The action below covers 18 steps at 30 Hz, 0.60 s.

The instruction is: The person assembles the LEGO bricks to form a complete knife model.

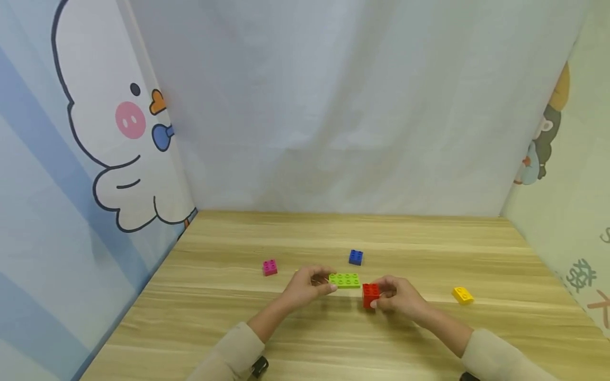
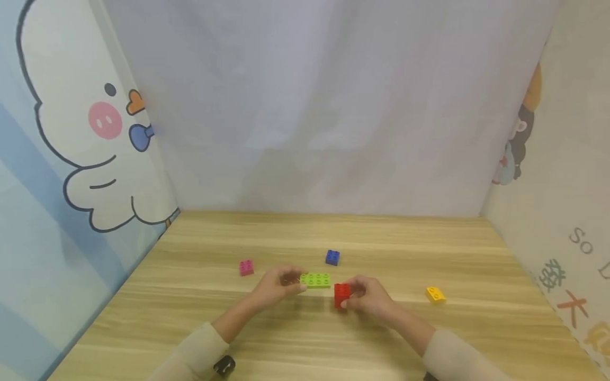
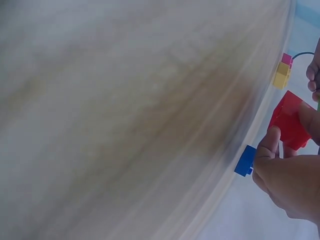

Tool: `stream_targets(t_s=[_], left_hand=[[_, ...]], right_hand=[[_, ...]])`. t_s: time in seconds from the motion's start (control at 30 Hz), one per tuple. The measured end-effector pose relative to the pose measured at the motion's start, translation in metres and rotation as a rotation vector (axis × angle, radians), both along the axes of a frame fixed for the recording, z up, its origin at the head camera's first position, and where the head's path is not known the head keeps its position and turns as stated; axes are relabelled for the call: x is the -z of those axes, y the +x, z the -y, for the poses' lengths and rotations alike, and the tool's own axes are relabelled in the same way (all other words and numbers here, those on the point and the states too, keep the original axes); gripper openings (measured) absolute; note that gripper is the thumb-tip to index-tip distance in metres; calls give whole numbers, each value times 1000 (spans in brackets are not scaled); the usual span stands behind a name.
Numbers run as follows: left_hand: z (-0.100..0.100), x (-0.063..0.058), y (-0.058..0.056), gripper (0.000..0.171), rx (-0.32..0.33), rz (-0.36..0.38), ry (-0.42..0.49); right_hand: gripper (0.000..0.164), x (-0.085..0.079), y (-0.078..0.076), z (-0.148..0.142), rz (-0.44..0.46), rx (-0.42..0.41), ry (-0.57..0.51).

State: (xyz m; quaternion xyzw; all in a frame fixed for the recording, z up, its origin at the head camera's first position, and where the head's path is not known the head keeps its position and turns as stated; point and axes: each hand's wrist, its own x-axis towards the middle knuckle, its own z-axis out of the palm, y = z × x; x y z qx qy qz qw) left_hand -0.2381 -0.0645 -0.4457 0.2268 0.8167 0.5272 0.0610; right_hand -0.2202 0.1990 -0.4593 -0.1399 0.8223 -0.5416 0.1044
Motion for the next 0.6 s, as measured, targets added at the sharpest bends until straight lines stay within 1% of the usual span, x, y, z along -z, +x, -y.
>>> stream_targets(t_s=[0.17, 0.3, 0.37, 0.5, 0.6], left_hand=[[-3, 1, 0, 34, 7, 11, 14], [-6, 1, 0, 35, 5, 43, 35], [-7, -2, 2, 34, 1, 64, 48], [-8, -16, 12, 33, 6, 89, 73], [-8, -28, 19, 33, 14, 98, 77]], right_hand=[[43, -1, -1, 5, -16, -1, 4], [42, 1, -3, 8, -21, -4, 3], [42, 2, -4, 10, -29, -14, -1], [41, 6, -6, 16, -46, -28, -7], [41, 9, -7, 22, -51, -19, -6]])
